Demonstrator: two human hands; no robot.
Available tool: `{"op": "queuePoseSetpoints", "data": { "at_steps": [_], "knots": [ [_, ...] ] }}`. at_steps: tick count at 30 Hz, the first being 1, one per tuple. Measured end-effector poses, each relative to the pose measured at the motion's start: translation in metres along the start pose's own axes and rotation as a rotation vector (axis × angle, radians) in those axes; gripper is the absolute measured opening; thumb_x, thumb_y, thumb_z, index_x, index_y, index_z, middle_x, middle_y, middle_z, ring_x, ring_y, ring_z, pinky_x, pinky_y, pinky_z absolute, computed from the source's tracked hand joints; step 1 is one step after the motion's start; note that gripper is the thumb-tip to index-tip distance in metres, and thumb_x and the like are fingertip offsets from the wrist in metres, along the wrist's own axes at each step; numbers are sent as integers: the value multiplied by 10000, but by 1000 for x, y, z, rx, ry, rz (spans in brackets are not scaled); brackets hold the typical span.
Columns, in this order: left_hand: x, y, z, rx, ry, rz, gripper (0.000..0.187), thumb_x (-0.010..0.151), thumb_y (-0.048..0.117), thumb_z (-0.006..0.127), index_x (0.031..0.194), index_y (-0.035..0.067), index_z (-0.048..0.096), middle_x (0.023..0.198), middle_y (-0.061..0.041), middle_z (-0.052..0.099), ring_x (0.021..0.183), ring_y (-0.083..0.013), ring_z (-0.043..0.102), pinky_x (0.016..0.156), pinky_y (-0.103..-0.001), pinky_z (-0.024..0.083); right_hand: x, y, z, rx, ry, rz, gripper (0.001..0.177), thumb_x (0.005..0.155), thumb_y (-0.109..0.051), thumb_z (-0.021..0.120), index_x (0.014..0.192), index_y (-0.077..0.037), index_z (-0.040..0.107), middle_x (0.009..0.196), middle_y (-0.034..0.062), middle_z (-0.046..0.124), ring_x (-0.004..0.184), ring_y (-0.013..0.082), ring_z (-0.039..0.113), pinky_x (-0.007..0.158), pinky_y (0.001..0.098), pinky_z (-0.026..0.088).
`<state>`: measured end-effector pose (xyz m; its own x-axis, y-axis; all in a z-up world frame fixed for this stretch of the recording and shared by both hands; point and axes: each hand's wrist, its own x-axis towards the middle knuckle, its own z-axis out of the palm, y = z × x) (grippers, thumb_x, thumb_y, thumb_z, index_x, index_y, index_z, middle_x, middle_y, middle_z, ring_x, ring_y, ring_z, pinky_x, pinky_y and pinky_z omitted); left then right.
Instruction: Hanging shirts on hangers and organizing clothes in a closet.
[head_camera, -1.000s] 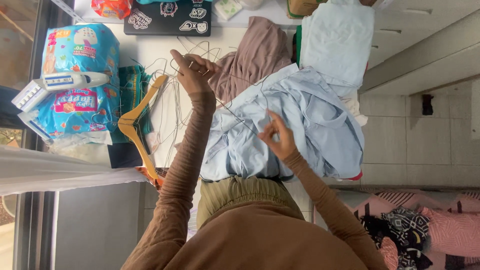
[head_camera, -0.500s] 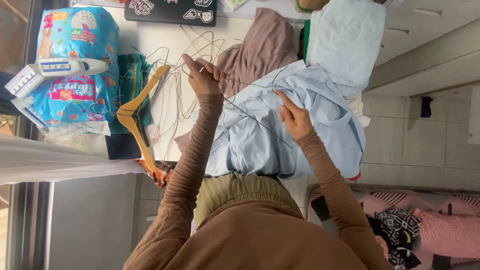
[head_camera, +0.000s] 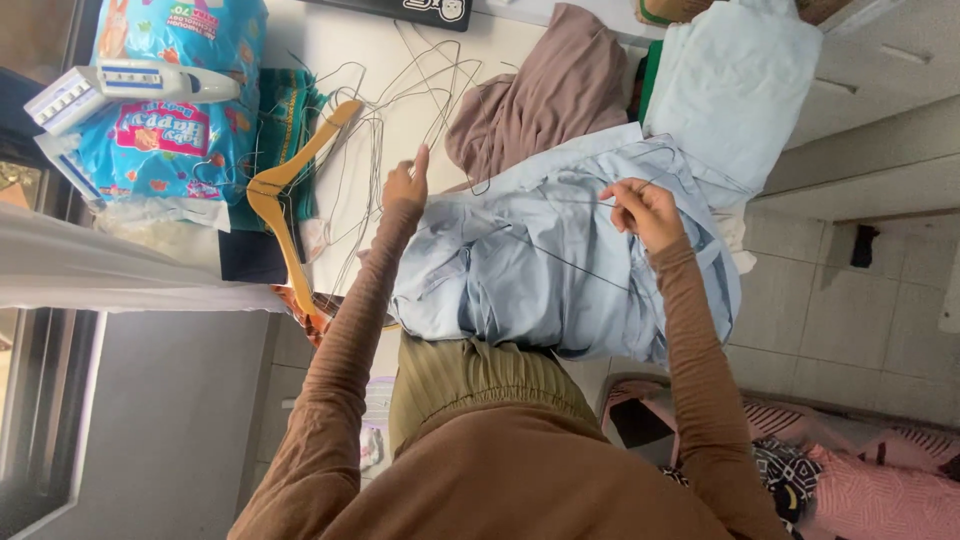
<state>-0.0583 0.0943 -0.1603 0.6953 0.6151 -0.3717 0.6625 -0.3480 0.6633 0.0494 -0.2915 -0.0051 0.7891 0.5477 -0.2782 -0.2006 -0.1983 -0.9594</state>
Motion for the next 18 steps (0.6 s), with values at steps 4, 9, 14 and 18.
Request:
{"op": "queuePoseSetpoints", "data": {
  "at_steps": [4,9,14,18],
  "knots": [
    [-4,-61,36,-200,-119,-141,776,948,585,617,1434,-4,480,1205,-269,653,1083,-378,638,919,-442,512,40,22,-16,-48,-24,29,200,1055,-203,621,1098,-17,682,672,-49,467,543,26,377,507,214,294],
    [-22,-98,67,-317,-330,4,507,756,286,792,1142,-38,736,917,-153,771,796,-191,733,714,-315,584,101,37,-13,-852,36,-88,381,984,-271,681,1335,-122,693,677,181,604,584,215,526,594,370,458],
    [-106,-66,34,-261,-317,169,348,832,246,803,1013,-45,743,865,-157,751,764,-210,705,706,-344,569,152,88,-28,-948,-132,-115,474,926,-294,749,1331,-77,636,974,208,739,871,300,710,781,393,537],
    [-151,-21,-23,-69,281,752,297,886,185,760,1133,45,676,1011,-205,700,850,-332,692,728,-382,555,127,31,-26,-846,-222,-29,375,923,-321,760,1190,-61,717,952,136,748,855,165,716,750,310,547]
  ]
}}
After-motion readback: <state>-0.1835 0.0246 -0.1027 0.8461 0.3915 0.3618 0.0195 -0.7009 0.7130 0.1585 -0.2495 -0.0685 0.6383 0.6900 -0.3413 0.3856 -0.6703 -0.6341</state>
